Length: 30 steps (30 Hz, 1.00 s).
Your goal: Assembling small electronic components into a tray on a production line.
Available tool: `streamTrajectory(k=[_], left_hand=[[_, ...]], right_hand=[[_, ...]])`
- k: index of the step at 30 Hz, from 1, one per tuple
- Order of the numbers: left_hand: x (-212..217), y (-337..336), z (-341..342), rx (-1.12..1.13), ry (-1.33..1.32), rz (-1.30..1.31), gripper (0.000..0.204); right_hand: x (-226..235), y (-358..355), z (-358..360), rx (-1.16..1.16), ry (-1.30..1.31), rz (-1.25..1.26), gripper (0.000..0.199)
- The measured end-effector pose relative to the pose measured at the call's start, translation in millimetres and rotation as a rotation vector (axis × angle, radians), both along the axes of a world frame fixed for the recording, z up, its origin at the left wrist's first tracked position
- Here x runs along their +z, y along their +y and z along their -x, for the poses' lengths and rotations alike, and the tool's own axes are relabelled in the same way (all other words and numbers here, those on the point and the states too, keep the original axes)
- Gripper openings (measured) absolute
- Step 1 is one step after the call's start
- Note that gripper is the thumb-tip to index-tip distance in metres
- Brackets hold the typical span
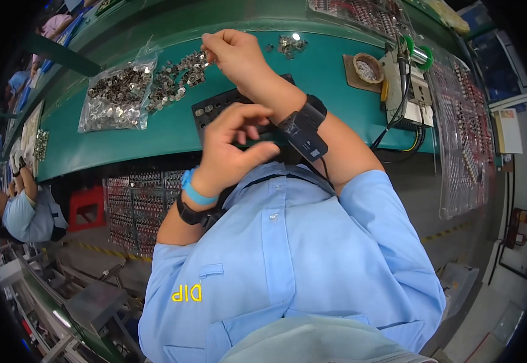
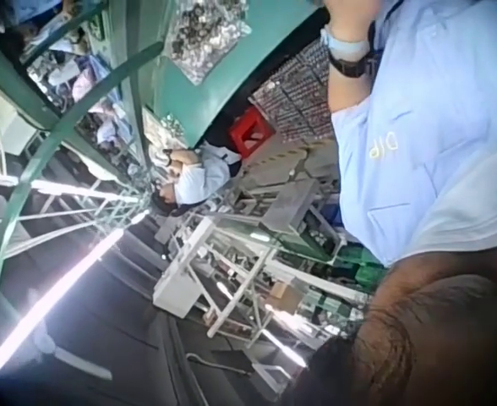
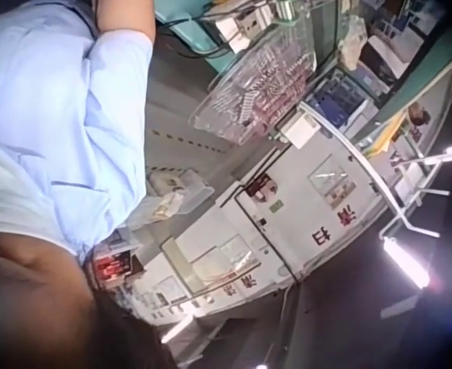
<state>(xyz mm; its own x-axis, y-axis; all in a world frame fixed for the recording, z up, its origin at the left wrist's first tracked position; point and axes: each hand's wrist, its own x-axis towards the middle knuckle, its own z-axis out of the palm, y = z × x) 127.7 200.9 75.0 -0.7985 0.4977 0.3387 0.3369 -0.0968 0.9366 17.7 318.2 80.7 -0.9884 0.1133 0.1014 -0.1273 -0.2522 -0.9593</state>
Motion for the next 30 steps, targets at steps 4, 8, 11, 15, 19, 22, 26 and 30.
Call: streamTrajectory(k=[4,8,11,15,19,22,26,30], left_hand=[[8,11,-3,-0.058,0.131,0.093,0.047],[-10,18,-11,-0.089,-0.009,0.048,0.051],[-8,15,-13,-0.105,-0.071,0.033,0.05],[-8,-11,-3,-0.018,-0.067,0.057,0.043],[-28,-72,43,0.535,-0.061,0.253,0.031],[-61,-121,83,0.787,0.117,0.485,0.019],[-68,-130,103,0.779,0.227,0.597,0.017],[-65,-117,104,0.764,0.458,0.722,0.012]], right_hand=[[-6,-7,3,-0.058,0.058,-0.117,0.025],[-8,-15,-3,0.008,-0.035,-0.055,0.023],[-3,-8,-14,0.105,-0.133,0.123,0.022],[-21,0,-13,0.183,-0.105,-0.07,0.018],[-46,2,-5,0.287,0.202,-0.859,0.017],[-53,-17,7,0.343,0.247,-1.02,0.017],[-63,-45,26,0.202,0.306,-1.093,0.015],[-69,-50,38,0.211,0.368,-1.202,0.014]])
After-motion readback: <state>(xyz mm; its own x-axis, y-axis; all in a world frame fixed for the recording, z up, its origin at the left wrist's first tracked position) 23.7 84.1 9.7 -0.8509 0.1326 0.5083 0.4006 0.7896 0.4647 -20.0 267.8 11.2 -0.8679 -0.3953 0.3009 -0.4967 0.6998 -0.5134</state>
